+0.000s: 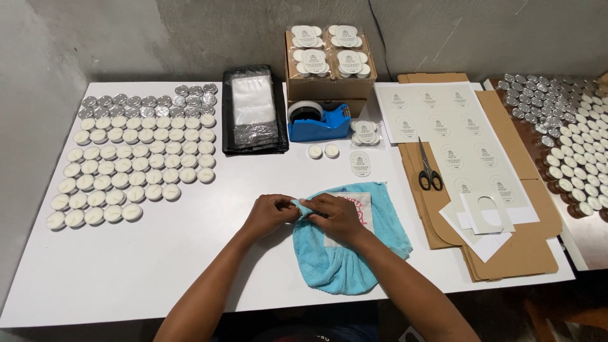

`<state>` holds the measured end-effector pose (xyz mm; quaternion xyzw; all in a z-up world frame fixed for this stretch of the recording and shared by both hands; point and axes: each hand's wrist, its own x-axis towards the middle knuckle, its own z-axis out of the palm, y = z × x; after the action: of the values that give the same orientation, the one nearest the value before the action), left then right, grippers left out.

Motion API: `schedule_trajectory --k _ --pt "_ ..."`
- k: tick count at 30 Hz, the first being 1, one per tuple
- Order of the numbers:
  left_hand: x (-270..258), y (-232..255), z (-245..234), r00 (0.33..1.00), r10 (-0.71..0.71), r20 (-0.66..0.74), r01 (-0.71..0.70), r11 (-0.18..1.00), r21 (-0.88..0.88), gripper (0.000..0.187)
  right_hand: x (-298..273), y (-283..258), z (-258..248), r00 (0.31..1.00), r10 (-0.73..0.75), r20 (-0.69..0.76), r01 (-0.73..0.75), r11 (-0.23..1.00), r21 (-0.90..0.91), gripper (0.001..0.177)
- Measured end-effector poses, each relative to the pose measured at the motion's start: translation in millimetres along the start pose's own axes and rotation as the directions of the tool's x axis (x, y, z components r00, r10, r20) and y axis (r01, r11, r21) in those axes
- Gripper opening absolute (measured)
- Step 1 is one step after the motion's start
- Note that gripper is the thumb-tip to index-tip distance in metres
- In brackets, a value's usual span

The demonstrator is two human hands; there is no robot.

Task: Packing small tea light candles into plastic bags and cutting labels from a sheet.

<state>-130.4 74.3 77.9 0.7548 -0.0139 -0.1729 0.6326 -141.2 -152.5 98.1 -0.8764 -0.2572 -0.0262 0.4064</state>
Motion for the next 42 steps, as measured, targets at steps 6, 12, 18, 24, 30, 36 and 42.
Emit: schedule_trajectory --k 6,12,18,24,30,36,42 --pt "-10.1 16.8 2.4 1.000 -0.006 -0.001 0.006 1.000 -0.023 0.039 -3.4 7.7 6.8 0.997 -0.040 -0.066 0.047 0.993 0.112 0.024" --pt "-14.7 16.3 -1.7 1.000 0.009 0.025 -0.006 0.996 -0.086 0.043 -2.7 4.1 4.7 0.994 -0.100 -0.043 0.102 0.992 0.071 0.031" --pt "-9.0 1.4 -3.0 0.999 0.020 0.045 -0.017 0.998 -0.067 0.039 2.4 -5.9 0.9 0.991 -0.126 0.037 0.128 0.991 -0.051 0.040" --pt "-17.2 17.7 2.5 1.000 0.006 0.007 -0.005 0.997 -0.081 0.040 -3.3 1.9 5.9 0.984 -0.162 -0.076 0.163 0.987 0.014 0.029" --pt "-12.9 9.8 -1.6 0.999 0.023 0.034 -0.020 0.995 -0.095 0.042 -0.1 -6.6 1.9 0.988 -0.154 -0.034 0.155 0.988 0.027 0.037" --pt "14.8 -39.6 2.0 0.998 0.017 0.056 -0.004 0.973 -0.232 0.046 5.3 -21.2 -6.9 0.989 -0.057 0.134 0.057 0.998 0.005 0.045" --pt "3.7 -21.0 1.6 0.999 -0.002 0.032 0.011 0.960 -0.280 0.052 3.4 -13.0 0.4 0.991 0.061 0.121 -0.072 0.993 0.090 0.047"
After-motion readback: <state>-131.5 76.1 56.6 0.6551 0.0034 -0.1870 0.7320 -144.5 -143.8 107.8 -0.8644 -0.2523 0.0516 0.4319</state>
